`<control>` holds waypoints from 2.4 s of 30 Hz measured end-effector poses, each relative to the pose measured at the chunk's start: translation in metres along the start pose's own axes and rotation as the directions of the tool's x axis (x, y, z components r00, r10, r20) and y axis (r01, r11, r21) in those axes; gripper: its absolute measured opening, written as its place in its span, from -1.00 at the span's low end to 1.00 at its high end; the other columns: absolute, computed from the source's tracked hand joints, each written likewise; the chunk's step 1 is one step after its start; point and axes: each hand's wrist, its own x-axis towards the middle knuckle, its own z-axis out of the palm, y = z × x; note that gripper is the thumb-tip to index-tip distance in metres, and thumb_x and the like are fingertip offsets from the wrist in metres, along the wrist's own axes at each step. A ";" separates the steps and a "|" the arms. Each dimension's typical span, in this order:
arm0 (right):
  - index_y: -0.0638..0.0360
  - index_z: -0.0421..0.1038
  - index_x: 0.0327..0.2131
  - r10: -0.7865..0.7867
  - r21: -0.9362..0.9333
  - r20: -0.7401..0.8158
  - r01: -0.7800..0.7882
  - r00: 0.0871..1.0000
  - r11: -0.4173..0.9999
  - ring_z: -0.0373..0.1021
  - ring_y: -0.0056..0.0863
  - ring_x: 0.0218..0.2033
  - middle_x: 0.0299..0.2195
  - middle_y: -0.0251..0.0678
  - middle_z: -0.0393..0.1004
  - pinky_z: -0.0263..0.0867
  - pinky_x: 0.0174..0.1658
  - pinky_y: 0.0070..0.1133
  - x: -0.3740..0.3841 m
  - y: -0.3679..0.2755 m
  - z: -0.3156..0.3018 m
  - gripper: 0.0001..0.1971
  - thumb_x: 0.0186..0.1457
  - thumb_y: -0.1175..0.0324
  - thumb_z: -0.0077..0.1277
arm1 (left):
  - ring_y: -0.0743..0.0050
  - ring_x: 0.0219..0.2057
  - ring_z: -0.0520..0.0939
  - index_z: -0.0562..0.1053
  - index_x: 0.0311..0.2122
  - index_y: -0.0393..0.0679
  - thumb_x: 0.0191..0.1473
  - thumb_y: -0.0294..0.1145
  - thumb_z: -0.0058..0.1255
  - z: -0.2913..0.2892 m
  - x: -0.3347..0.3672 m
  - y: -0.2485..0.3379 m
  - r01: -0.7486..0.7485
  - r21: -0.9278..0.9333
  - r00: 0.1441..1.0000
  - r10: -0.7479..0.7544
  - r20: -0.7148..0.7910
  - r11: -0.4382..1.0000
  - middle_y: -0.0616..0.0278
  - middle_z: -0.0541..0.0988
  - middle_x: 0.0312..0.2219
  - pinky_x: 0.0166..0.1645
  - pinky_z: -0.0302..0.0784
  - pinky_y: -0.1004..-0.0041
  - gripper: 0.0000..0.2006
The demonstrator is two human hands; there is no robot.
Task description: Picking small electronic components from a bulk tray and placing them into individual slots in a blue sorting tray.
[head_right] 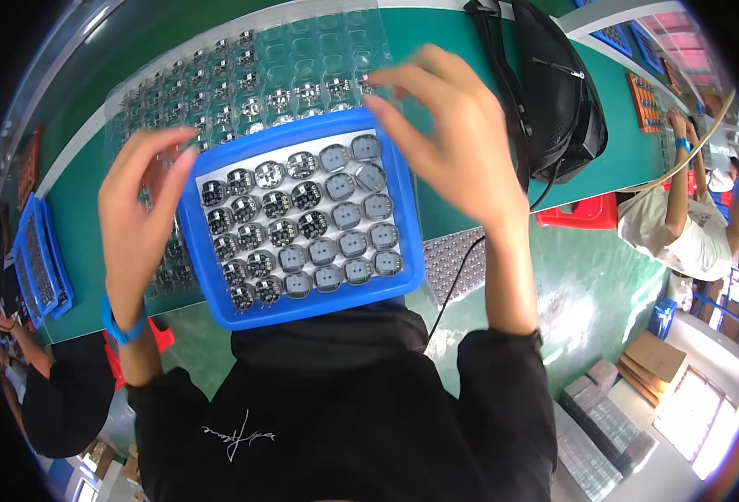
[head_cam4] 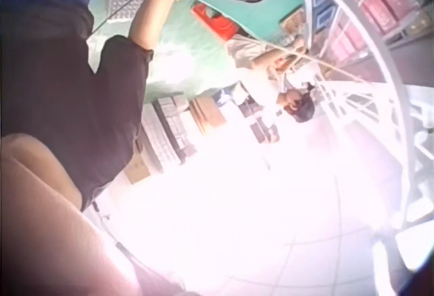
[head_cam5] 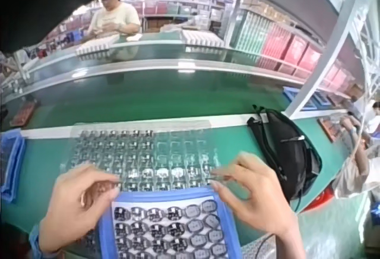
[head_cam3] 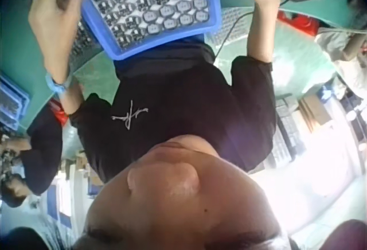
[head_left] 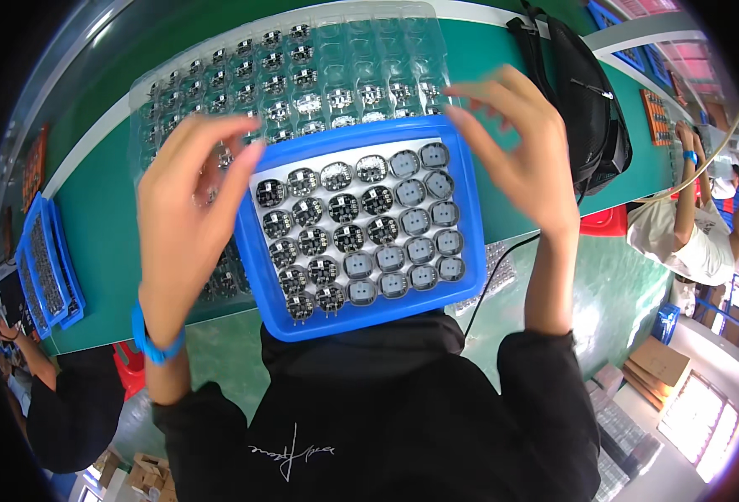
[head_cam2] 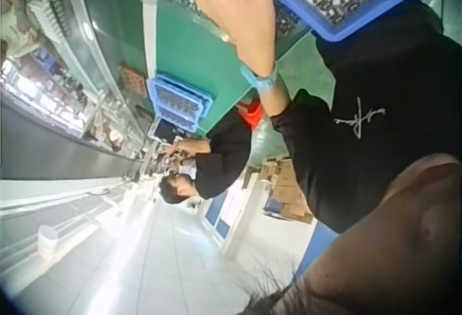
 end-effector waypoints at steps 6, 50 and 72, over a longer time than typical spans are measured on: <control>0.15 0.70 -0.19 -0.197 0.140 0.430 0.151 0.881 0.979 0.51 -0.33 -0.29 -0.33 -0.26 0.58 0.43 -0.22 -0.43 0.081 0.026 0.037 -0.81 0.17 0.30 0.27 | 0.04 -0.39 0.63 0.60 -0.21 -0.25 0.10 -0.34 0.33 0.041 0.089 -0.013 -0.200 0.035 0.935 0.180 0.306 0.979 0.06 0.61 -0.41 -0.27 0.51 0.16 -0.77; 0.20 0.64 -0.36 -0.288 0.239 0.145 0.249 0.946 0.938 0.27 -0.37 -0.45 -0.46 -0.38 0.37 0.19 -0.45 -0.45 -0.066 -0.060 0.024 -0.76 -0.19 0.50 0.45 | 0.29 -0.34 0.46 0.65 -0.26 -0.18 -0.19 -0.50 0.34 0.037 -0.077 0.054 -0.314 0.131 0.945 0.296 0.143 0.940 0.35 0.52 -0.29 -0.29 0.39 0.33 -0.72; 0.16 0.66 -0.16 -0.270 0.035 -0.013 0.270 0.963 0.962 0.46 -0.40 -0.33 -0.39 -0.29 0.53 0.38 -0.26 -0.49 -0.006 -0.006 -0.010 -0.78 0.08 0.49 0.33 | 0.27 -0.44 0.50 0.60 -0.21 -0.23 0.16 -0.44 0.30 0.020 0.015 0.060 -0.412 0.066 0.910 0.406 0.087 0.909 0.21 0.55 -0.38 -0.30 0.43 0.33 -0.85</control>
